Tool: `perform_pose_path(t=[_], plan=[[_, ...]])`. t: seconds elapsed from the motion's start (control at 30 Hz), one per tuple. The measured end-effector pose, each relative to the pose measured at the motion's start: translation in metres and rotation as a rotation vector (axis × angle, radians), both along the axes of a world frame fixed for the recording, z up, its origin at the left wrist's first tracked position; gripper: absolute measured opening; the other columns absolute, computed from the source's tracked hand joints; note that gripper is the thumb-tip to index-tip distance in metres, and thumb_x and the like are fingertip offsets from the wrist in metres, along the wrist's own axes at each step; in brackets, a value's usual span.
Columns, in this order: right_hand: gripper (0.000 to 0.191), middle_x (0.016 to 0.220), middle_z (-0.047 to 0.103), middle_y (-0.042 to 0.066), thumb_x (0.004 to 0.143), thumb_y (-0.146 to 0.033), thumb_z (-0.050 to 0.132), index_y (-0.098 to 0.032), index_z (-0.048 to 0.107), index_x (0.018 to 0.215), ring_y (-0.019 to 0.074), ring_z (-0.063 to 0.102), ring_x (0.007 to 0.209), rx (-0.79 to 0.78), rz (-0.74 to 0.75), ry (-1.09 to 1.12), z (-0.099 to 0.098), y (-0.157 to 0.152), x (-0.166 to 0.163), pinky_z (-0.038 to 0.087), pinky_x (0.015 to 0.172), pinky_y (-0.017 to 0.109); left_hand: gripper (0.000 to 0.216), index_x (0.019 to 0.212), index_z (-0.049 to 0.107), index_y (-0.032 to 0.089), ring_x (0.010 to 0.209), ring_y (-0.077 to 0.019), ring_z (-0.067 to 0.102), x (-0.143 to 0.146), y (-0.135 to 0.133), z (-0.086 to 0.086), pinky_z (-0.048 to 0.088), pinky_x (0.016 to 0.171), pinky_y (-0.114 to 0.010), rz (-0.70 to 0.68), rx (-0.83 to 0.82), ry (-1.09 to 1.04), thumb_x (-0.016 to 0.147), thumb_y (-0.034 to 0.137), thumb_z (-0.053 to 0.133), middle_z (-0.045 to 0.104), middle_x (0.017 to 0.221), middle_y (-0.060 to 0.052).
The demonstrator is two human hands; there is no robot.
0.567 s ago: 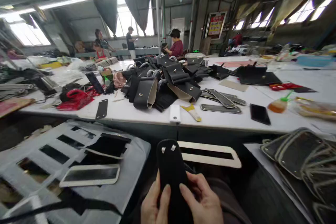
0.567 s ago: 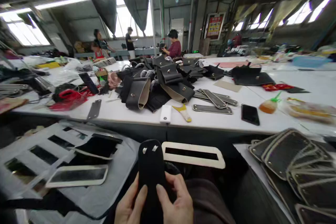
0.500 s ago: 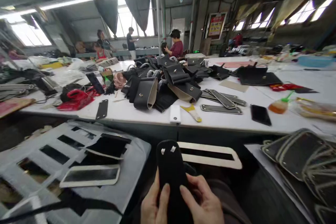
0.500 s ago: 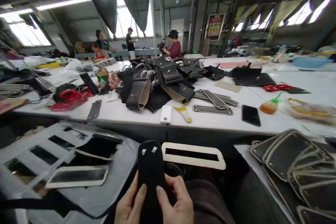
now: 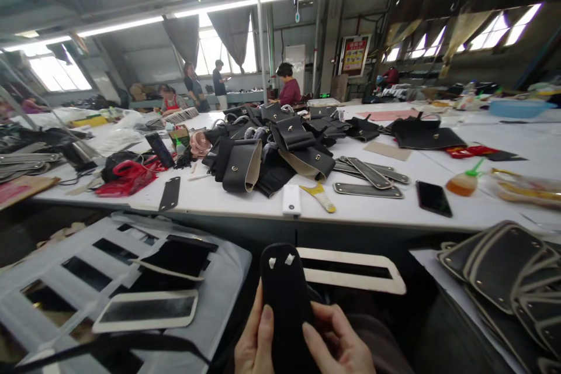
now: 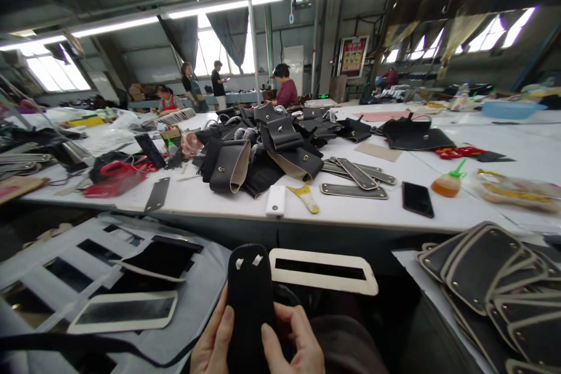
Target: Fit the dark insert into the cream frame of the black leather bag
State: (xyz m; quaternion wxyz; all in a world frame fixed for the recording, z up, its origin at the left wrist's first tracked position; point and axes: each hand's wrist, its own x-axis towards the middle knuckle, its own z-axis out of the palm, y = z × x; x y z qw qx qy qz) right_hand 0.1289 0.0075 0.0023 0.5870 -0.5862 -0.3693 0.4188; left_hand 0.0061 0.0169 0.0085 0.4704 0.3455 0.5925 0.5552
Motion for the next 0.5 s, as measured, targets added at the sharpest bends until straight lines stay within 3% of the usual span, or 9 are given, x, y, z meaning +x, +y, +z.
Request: perform_pose_path(t=[0.1, 0.27, 0.37, 0.5], plan=[[0.049, 0.066, 0.059, -0.001, 0.077, -0.055, 0.067, -0.020, 0.065, 0.112, 0.0172, 0.055, 0.057, -0.003, 0.089, -0.036, 0.024, 0.014, 0.009, 0.048, 0.054, 0.025, 0.062, 0.124, 0.066, 0.022, 0.125, -0.0282, 0.056, 0.007, -0.001, 0.006, 0.047, 0.103, -0.032, -0.006, 0.020, -0.063, 0.077, 0.064, 0.064, 0.069, 0.124, -0.006], [0.040, 0.099, 0.069, 0.010, 0.088, -0.050, 0.058, -0.019, 0.061, 0.113, 0.0229, 0.065, 0.086, 0.145, 0.259, -0.055, 0.049, 0.023, 0.007, 0.053, 0.080, 0.031, 0.057, 0.128, 0.063, 0.023, 0.125, -0.0286, 0.056, 0.012, 0.004, 0.024, 0.046, 0.105, -0.035, 0.022, 0.066, -0.072, 0.082, 0.056, 0.064, 0.066, 0.127, -0.005], [0.037, 0.092, 0.070, 0.008, 0.090, -0.052, 0.055, -0.020, 0.058, 0.108, 0.0203, 0.064, 0.075, 0.144, 0.247, -0.043, 0.048, 0.020, 0.003, 0.053, 0.071, 0.028, 0.055, 0.123, 0.067, 0.022, 0.125, -0.0295, 0.056, 0.010, 0.009, 0.028, 0.046, 0.105, -0.035, -0.007, 0.101, -0.062, 0.080, 0.056, 0.066, 0.067, 0.127, -0.006], [0.036, 0.070, 0.066, 0.003, 0.088, -0.056, 0.057, -0.021, 0.057, 0.095, 0.0151, 0.052, 0.053, 0.070, 0.268, 0.017, 0.041, 0.017, 0.002, 0.046, 0.053, 0.024, 0.054, 0.111, 0.073, 0.023, 0.121, -0.0309, 0.059, 0.008, 0.012, 0.020, 0.047, 0.104, -0.034, -0.026, 0.063, -0.111, 0.072, 0.060, 0.072, 0.071, 0.120, -0.006]])
